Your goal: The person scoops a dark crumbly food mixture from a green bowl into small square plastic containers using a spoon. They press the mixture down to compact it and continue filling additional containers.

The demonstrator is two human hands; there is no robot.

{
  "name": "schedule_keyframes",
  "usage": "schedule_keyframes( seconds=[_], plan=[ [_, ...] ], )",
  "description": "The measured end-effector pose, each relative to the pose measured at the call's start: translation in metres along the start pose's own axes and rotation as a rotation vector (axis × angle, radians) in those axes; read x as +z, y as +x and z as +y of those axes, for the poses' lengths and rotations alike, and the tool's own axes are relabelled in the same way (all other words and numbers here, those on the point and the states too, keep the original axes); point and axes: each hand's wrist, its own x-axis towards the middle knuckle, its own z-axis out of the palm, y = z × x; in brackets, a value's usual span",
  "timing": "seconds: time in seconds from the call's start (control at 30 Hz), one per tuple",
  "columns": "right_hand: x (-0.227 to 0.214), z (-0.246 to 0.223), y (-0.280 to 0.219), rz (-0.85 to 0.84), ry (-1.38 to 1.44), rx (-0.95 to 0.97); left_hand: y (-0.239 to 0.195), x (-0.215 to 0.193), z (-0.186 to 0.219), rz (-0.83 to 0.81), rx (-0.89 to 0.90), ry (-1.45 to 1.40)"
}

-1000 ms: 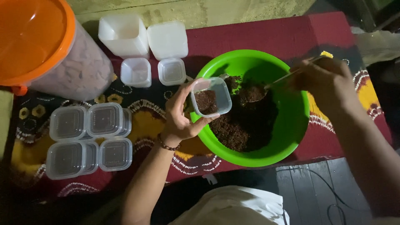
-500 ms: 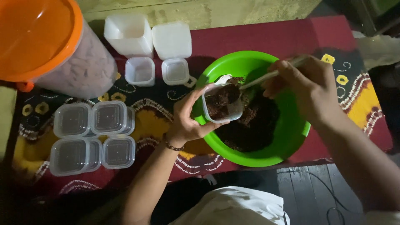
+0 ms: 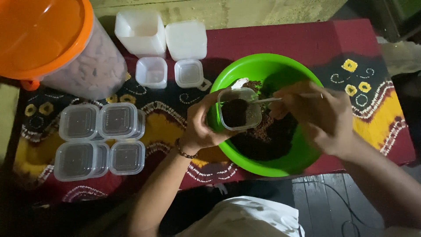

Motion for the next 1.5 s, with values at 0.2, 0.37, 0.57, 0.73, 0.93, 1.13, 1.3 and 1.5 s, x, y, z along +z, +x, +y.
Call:
schedule_keyframes(
  seconds=[0.2,0.37,0.57,0.73,0.93,1.13,1.3,1.5],
  plan=[
    [0.0,-0.012,0.005,-0.04,-0.261,-0.173,0.004,0.0,0.005,-0.004,-0.022,-0.045],
    [-0.012,0.0,-0.002,-0.041,-0.276,-0.308,0.003,0.0,0.006,0.014,-0.008,0.033],
    [-0.019,0.001,-0.015,0.068,0.132,-0.06,-0.003,0.002,-0.006,0.05,0.065,0.02],
    [0.001,-0.022,0.004,0.12,0.031,0.238,-0.018,0.008,-0.025,0.071,0.045,-0.069],
    [0.024,-0.025,0.015,0.169,0.104,0.242,-0.015,0.01,-0.021,0.249,0.112,-0.002],
    [0.024,-0.021,0.016,0.173,0.101,0.322,-0.015,0.009,-0.016,0.244,0.058,0.046],
    [0.022,0.0,0.005,0.085,-0.03,0.007,-0.01,0.008,-0.006,0.252,0.059,0.004],
    [0.029,0.002,0.003,0.08,-0.102,0.022,-0.012,0.012,-0.011,0.311,0.1,0.011]
  ],
)
